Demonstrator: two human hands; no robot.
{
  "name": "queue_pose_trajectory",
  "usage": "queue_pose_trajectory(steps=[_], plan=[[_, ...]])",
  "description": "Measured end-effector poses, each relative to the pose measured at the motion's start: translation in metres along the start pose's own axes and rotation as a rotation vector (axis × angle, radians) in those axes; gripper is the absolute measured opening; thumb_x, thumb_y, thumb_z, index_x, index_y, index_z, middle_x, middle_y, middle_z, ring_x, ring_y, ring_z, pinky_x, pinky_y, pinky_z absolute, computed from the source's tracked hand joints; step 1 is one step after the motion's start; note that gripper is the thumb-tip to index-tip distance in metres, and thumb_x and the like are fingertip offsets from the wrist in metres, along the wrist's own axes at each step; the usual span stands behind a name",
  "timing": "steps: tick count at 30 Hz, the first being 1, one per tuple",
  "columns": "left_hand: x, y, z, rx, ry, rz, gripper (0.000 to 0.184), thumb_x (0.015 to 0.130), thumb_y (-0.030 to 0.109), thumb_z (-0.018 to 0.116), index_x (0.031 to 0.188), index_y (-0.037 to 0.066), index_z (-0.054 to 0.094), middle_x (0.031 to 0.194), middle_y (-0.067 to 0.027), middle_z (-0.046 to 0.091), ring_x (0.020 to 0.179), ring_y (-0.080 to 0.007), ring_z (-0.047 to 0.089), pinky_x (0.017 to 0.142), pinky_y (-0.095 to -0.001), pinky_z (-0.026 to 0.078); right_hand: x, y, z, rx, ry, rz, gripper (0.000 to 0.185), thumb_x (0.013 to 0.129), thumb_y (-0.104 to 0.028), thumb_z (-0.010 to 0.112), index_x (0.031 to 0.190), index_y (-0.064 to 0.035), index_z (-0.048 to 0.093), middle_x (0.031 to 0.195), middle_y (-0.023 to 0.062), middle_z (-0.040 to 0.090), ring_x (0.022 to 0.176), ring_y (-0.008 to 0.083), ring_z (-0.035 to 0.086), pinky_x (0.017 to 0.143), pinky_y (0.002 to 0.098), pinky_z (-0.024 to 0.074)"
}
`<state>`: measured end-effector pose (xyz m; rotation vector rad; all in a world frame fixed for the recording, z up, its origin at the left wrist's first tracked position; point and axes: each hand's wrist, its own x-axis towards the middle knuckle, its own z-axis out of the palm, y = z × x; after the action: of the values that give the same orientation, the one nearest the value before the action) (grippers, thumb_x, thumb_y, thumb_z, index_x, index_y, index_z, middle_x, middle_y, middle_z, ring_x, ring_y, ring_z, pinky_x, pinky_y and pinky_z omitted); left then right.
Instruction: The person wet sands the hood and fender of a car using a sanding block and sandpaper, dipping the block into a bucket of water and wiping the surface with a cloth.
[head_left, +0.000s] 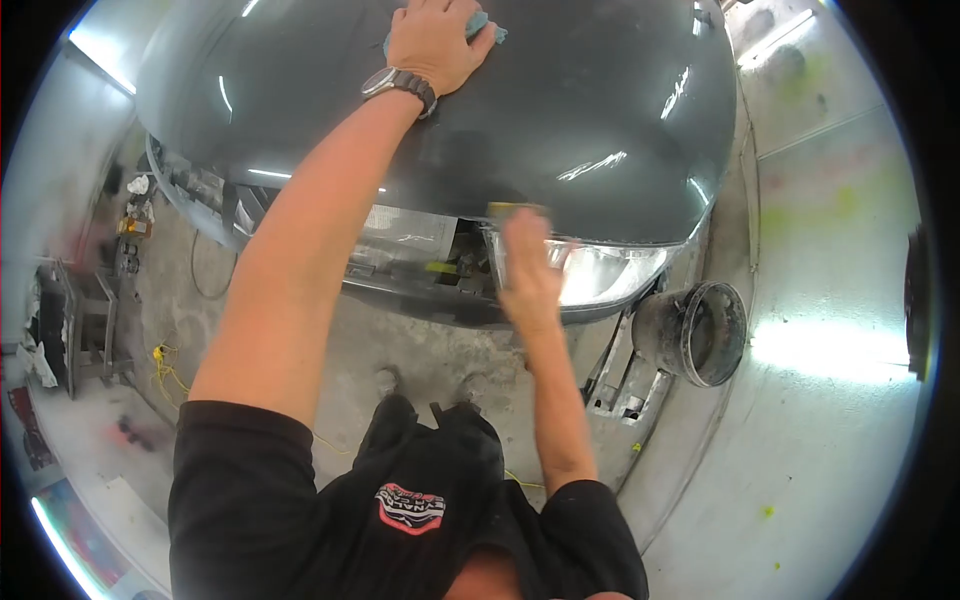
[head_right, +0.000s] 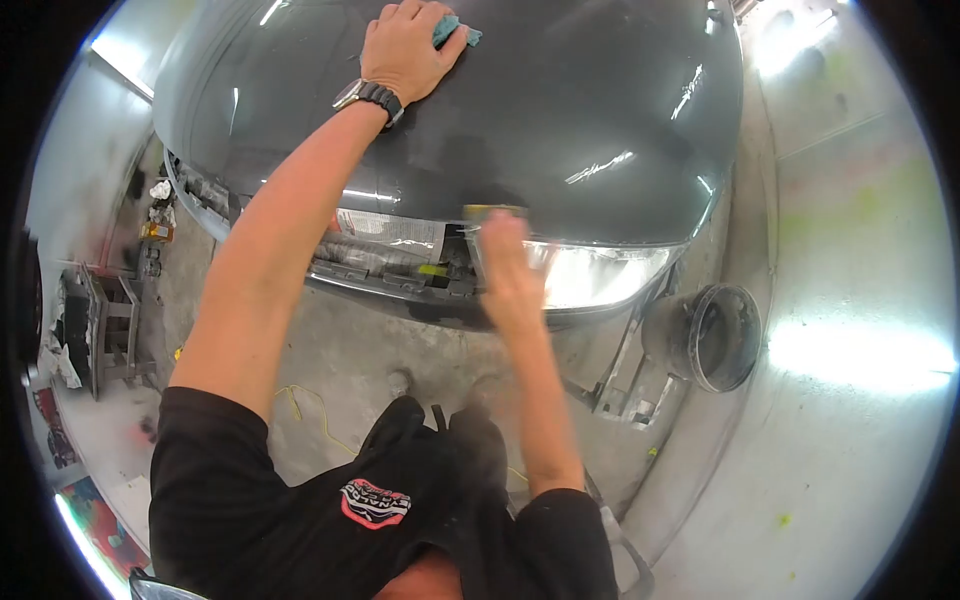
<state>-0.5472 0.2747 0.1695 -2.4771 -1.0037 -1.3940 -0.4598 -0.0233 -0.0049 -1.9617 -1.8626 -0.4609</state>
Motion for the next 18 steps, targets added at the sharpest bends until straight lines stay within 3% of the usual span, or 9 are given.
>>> queue_pose_trajectory(steps=[2,4,6,8,9,12,14,17,18], plan=[[0.0,-0.005,0.003,0.023,0.028,0.029,0.03,0.087,0.034,0.075,0.105,0.01,0.072,0.111,-0.0122,0.068,0.112,-0.0341,0.061,0.096,-0.0479,0.048,-0.018,0.041,-0.001,0.014,0.155,0.199,0.072,0.086,-0.003,0.068,0.155,-0.0018,0.049,0.169,0.0185,0.038,0.156,0.0322,0.037,0.127,0.0658,0.0042],[0.0,-0.009,0.002,0.02,0.013,0.021,0.03,0.087,0.034,0.075,0.105,0.01,0.072,0.11,-0.0122,0.068,0.111,-0.0341,0.061,0.095,-0.048,0.048,-0.012,0.014,0.012,0.165,0.304,0.383,0.07,0.088,-0.009,0.071,0.154,0.001,0.049,0.169,0.0195,0.037,0.156,0.036,0.036,0.127,0.065,0.0036],[-0.001,-0.005,0.003,0.017,0.002,0.016,0.03,0.087,0.034,0.075,0.105,0.01,0.071,0.11,-0.0122,0.068,0.11,-0.0341,0.061,0.094,-0.0481,0.048,0.003,-0.049,0.024,0.279,0.181,0.375,0.069,0.089,-0.014,0.071,0.153,0.002,0.049,0.167,0.0197,0.039,0.156,0.038,0.037,0.126,0.0656,0.0062],[0.0,-0.004,0.001,0.026,-0.008,0.015,0.031,0.087,0.034,0.075,0.105,0.01,0.071,0.109,-0.0122,0.067,0.11,-0.0341,0.061,0.093,-0.0481,0.048,0.013,-0.094,0.037,0.276,0.186,0.195,0.069,0.091,-0.017,0.07,0.155,-0.0004,0.049,0.166,0.0195,0.042,0.156,0.037,0.037,0.125,0.0673,0.0086],[0.0,0.0,-0.002,0.062,-0.007,0.011,0.031,0.086,0.033,0.075,0.106,0.01,0.071,0.108,-0.0118,0.067,0.108,-0.0341,0.061,0.092,-0.048,0.048,0.011,-0.083,0.033,0.225,0.173,0.153,0.066,0.093,-0.019,0.068,0.155,-0.0034,0.05,0.165,0.0187,0.043,0.156,0.0362,0.037,0.125,0.0685,0.0105],[-0.001,0.0,0.001,0.033,0.008,0.022,0.032,0.086,0.034,0.075,0.106,0.01,0.07,0.108,-0.0112,0.067,0.108,-0.0344,0.061,0.092,-0.0479,0.048,-0.007,0.007,0.005,0.042,0.15,0.293,0.064,0.096,-0.015,0.066,0.156,-0.0019,0.048,0.168,0.019,0.039,0.159,0.0338,0.031,0.126,0.0662,0.0101],[-0.002,-0.011,0.008,0.08,0.01,0.045,0.03,0.089,0.037,0.073,0.107,0.013,0.072,0.11,-0.0085,0.069,0.108,-0.033,0.062,0.092,-0.048,0.049,0.002,0.065,-0.012,0.223,0.425,0.662,0.061,0.097,-0.005,0.059,0.156,-0.0038,0.048,0.169,0.0172,0.038,0.159,0.0333,0.03,0.126,0.0653,0.0071],[-0.003,-0.015,0.016,0.162,-0.001,0.057,0.033,0.092,0.043,0.072,0.11,0.016,0.075,0.114,-0.0044,0.072,0.108,-0.0323,0.065,0.093,-0.047,0.051,0.011,0.043,-0.006,0.173,0.439,0.525,0.061,0.097,0.0,0.055,0.157,-0.0061,0.047,0.17,0.0174,0.037,0.159,0.0342,0.03,0.126,0.0646,0.0066],[-0.003,-0.014,0.015,0.147,0.006,0.05,0.032,0.092,0.043,0.072,0.11,0.016,0.074,0.114,-0.0047,0.072,0.108,-0.0324,0.065,0.093,-0.0467,0.051,-0.002,0.031,-0.003,0.11,0.213,0.309,0.077,0.089,-0.006,0.066,0.161,-0.004,0.04,0.172,0.0198,0.03,0.16,0.036,0.028,0.127,0.0639,0.0107]])
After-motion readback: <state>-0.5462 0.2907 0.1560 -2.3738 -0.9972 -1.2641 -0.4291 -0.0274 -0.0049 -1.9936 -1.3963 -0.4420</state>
